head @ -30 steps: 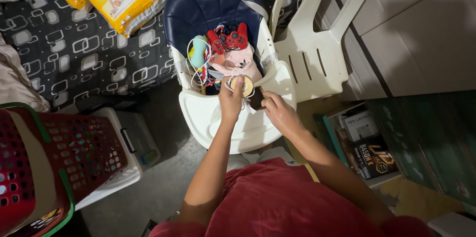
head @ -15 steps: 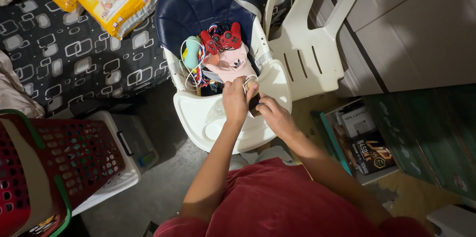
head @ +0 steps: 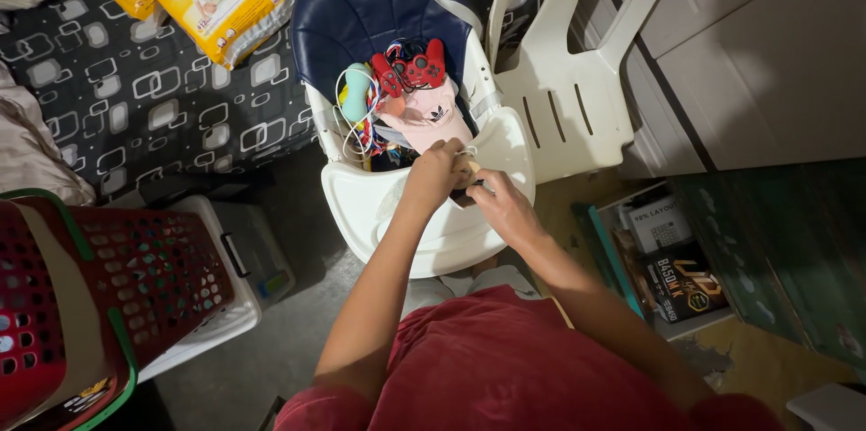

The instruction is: Untangling a black USB cable, coiling it, and preparing it for storage.

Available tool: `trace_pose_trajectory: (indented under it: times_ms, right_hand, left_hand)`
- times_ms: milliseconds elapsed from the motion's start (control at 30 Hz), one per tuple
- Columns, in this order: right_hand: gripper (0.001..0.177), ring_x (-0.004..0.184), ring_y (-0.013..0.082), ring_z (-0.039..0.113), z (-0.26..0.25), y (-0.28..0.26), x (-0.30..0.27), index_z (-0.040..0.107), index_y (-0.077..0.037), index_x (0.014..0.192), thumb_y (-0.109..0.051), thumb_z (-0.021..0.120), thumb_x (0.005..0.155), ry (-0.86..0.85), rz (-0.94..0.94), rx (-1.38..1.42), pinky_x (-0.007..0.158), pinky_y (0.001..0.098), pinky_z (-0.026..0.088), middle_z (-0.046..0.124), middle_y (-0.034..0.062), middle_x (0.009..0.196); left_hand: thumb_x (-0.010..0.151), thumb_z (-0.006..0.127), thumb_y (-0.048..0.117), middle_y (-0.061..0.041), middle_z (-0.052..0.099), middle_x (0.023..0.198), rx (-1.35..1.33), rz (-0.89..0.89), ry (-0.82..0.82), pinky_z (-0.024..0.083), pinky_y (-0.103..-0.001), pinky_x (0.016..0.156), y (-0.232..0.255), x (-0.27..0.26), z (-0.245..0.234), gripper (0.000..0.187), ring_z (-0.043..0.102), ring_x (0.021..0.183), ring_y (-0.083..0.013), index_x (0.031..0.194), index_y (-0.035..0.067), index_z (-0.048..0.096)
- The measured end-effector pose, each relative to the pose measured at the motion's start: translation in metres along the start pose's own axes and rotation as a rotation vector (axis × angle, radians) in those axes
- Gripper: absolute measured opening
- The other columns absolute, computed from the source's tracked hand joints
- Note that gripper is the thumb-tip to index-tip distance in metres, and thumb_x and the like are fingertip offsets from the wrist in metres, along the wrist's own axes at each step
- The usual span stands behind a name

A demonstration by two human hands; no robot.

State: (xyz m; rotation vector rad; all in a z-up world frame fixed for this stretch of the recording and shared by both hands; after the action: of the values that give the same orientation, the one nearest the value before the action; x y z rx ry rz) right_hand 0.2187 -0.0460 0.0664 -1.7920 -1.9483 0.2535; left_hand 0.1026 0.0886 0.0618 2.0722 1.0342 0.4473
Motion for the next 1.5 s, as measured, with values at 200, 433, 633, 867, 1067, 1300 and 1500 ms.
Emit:
trace_pose_trajectory:
  times_ms: [200, 433, 633, 867, 1067, 1300, 1500]
  right_hand:
    - [0.018, 0.12, 0.031, 0.06, -0.01, -0.009, 0.004, 0.068, -0.011, 0.1, -0.005, 0.069, 0.082, 0.046, -0.097, -0.029, 0.091, 0.042, 0.057, 0.053, 0.0081, 0.134]
    - [0.019, 0.119, 0.0322, 0.06, -0.003, -0.005, 0.003, 0.07, -0.01, 0.097, -0.001, 0.068, 0.081, 0.007, -0.031, -0.034, 0.089, 0.0431, 0.057, 0.051, 0.0094, 0.142]
    - [0.019, 0.121, 0.0349, 0.059, -0.006, -0.007, 0.007, 0.066, -0.009, 0.098, 0.0, 0.067, 0.081, -0.027, 0.007, -0.033, 0.088, 0.0446, 0.057, 0.049, 0.0122, 0.143]
    - [0.02, 0.127, 0.0369, 0.057, -0.002, -0.005, 0.006, 0.064, -0.008, 0.096, 0.002, 0.065, 0.08, -0.036, -0.023, -0.04, 0.091, 0.0443, 0.057, 0.05, 0.0158, 0.143]
    - [0.016, 0.127, 0.036, 0.056, -0.007, -0.007, 0.01, 0.064, -0.006, 0.098, 0.0, 0.066, 0.083, -0.066, -0.017, -0.051, 0.091, 0.0447, 0.056, 0.051, 0.0146, 0.14]
    - [0.018, 0.128, 0.0365, 0.054, -0.018, -0.019, 0.02, 0.067, -0.008, 0.096, 0.0, 0.064, 0.08, -0.12, 0.021, -0.018, 0.089, 0.0442, 0.056, 0.051, 0.0153, 0.141]
    - [0.015, 0.13, 0.0352, 0.054, -0.014, -0.015, 0.016, 0.068, -0.008, 0.096, -0.001, 0.064, 0.083, -0.114, 0.05, 0.025, 0.092, 0.0448, 0.056, 0.052, 0.0135, 0.142]
  left_hand:
    - [0.07, 0.085, 0.017, -0.014, 0.071, 0.095, 0.168, 0.105, -0.141, 0.054, -0.047, 0.074, 0.014, 0.003, -0.005, 0.038, 0.07, 0.088, -0.0382, 0.103, 0.01, 0.068]
    - [0.069, 0.083, 0.014, -0.015, 0.072, 0.09, 0.331, 0.151, -0.152, 0.057, -0.045, 0.08, -0.012, 0.008, 0.023, 0.031, 0.07, 0.094, -0.037, 0.096, 0.006, 0.07]
    - [0.077, 0.076, 0.007, -0.025, 0.065, 0.11, 0.342, 0.164, -0.184, 0.058, -0.043, 0.079, -0.027, 0.013, 0.038, 0.019, 0.072, 0.086, -0.0382, 0.095, 0.003, 0.074]
    - [0.074, 0.074, 0.01, -0.019, 0.071, 0.093, 0.351, -0.005, -0.092, 0.058, -0.047, 0.074, 0.002, 0.014, 0.021, 0.016, 0.071, 0.089, -0.0384, 0.089, 0.004, 0.072]
    - [0.073, 0.075, 0.009, -0.022, 0.072, 0.087, 0.299, 0.007, -0.179, 0.059, -0.045, 0.074, -0.017, 0.014, 0.055, 0.011, 0.073, 0.084, -0.0385, 0.084, 0.004, 0.074]
    - [0.071, 0.077, 0.006, -0.021, 0.073, 0.089, 0.055, 0.087, -0.124, 0.057, -0.045, 0.078, -0.005, 0.008, 0.004, 0.019, 0.072, 0.084, -0.0389, 0.091, 0.006, 0.077]
    - [0.075, 0.076, 0.002, -0.02, 0.073, 0.098, 0.14, -0.101, -0.004, 0.054, -0.047, 0.081, -0.045, -0.025, -0.015, 0.02, 0.069, 0.092, -0.0384, 0.095, 0.004, 0.074]
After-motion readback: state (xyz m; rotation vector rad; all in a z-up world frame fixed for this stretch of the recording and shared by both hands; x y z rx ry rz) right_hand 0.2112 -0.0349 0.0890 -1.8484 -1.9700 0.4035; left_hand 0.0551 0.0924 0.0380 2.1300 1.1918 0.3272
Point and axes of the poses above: each hand's wrist, its own x-axis towards the middle knuckle, its own z-axis out of the palm, y = z × x, the point moved 4 cm from there along x, towards the middle knuckle
